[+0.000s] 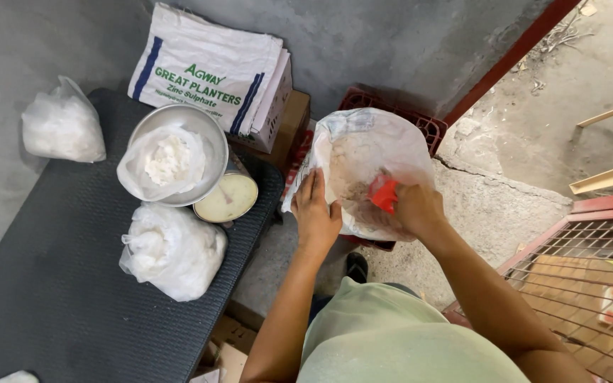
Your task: The person is weighing a white fertilizer substance and portioning it into small plastic bags.
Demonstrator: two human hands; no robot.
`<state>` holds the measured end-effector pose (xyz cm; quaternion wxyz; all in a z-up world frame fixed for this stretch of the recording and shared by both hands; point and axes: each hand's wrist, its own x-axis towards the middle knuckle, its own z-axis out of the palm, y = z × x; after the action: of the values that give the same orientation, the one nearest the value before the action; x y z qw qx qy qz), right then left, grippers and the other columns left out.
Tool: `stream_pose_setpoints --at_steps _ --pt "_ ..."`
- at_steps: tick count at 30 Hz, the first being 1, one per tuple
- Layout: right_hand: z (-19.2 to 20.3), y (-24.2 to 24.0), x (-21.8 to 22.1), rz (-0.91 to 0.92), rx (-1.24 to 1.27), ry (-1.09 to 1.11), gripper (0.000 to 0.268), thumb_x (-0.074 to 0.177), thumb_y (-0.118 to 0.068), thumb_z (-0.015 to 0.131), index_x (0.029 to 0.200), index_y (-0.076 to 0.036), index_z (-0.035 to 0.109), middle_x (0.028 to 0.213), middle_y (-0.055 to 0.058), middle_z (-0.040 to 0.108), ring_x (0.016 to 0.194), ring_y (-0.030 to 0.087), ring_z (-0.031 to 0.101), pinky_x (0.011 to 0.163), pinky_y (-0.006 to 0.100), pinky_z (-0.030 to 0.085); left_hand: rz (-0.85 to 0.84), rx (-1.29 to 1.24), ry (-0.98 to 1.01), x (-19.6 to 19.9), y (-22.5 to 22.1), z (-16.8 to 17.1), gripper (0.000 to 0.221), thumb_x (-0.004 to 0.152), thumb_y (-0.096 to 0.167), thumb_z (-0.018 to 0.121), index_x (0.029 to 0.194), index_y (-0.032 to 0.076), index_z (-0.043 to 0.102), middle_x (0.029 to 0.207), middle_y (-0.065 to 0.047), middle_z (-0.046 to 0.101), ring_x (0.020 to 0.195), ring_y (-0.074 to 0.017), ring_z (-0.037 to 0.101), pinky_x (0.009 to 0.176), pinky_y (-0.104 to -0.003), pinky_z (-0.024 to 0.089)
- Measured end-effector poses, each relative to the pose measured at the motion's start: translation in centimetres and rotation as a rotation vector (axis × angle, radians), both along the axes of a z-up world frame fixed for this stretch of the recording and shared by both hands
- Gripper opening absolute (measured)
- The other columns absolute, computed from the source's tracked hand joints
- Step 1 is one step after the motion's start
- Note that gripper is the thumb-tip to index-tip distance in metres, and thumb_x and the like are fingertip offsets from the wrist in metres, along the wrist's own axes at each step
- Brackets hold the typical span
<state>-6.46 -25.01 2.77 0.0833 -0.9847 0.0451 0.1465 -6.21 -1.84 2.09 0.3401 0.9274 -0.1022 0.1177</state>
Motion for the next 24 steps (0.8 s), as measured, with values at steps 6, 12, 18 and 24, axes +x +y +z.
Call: stream_pose_setpoints --at_steps 6,12,18,24 --pt "-2.6 -0.1 1.1 0.022 0.077 -0.064 0.030 0.088 -0.038 0.071 0.107 -0.014 0.073 0.093 0.017 0.075 0.090 0.038 0.071 0.082 0.049 0.056 0.028 -0.011 0.008 -0.3 0.0 0.2 0.082 0.079 0.012 0.075 0.153 0.002 0.043 0.155 -0.020 0.048 0.144 -0.0372 0.043 0.116 -0.058 0.028" --pt "0.5 0.9 2.1 -0.045 0.199 -0.032 0.032 0.086 -0.038 0.073 0.108 -0.014 0.072 0.091 0.019 0.073 0.087 0.040 0.070 0.078 0.051 0.055 0.031 0.008 0.021 -0.4 -0.1 0.3 0.079 0.081 0.011 0.073 0.154 0.001 0.043 0.154 -0.021 0.050 0.145 -0.0391 0.042 0.117 -0.058 0.026" --pt "-3.2 0.8 2.8 0.010 0.208 -0.101 0.030 0.086 -0.039 0.075 0.101 -0.013 0.072 0.090 0.017 0.074 0.086 0.038 0.071 0.078 0.050 0.055 0.027 0.023 0.018 -0.1 -0.2 0.7 0.079 0.079 0.011 0.073 0.152 0.001 0.045 0.150 -0.021 0.053 0.143 -0.0395 0.042 0.117 -0.057 0.027" --pt "-5.8 1.3 3.6 0.092 0.263 -0.198 0.032 0.085 -0.038 0.074 0.101 -0.011 0.070 0.089 0.017 0.073 0.083 0.038 0.071 0.075 0.050 0.055 0.016 0.017 0.014 0.3 -0.6 0.1 0.079 0.078 0.010 0.073 0.151 -0.001 0.045 0.149 -0.021 0.053 0.143 -0.0394 0.043 0.117 -0.057 0.027"
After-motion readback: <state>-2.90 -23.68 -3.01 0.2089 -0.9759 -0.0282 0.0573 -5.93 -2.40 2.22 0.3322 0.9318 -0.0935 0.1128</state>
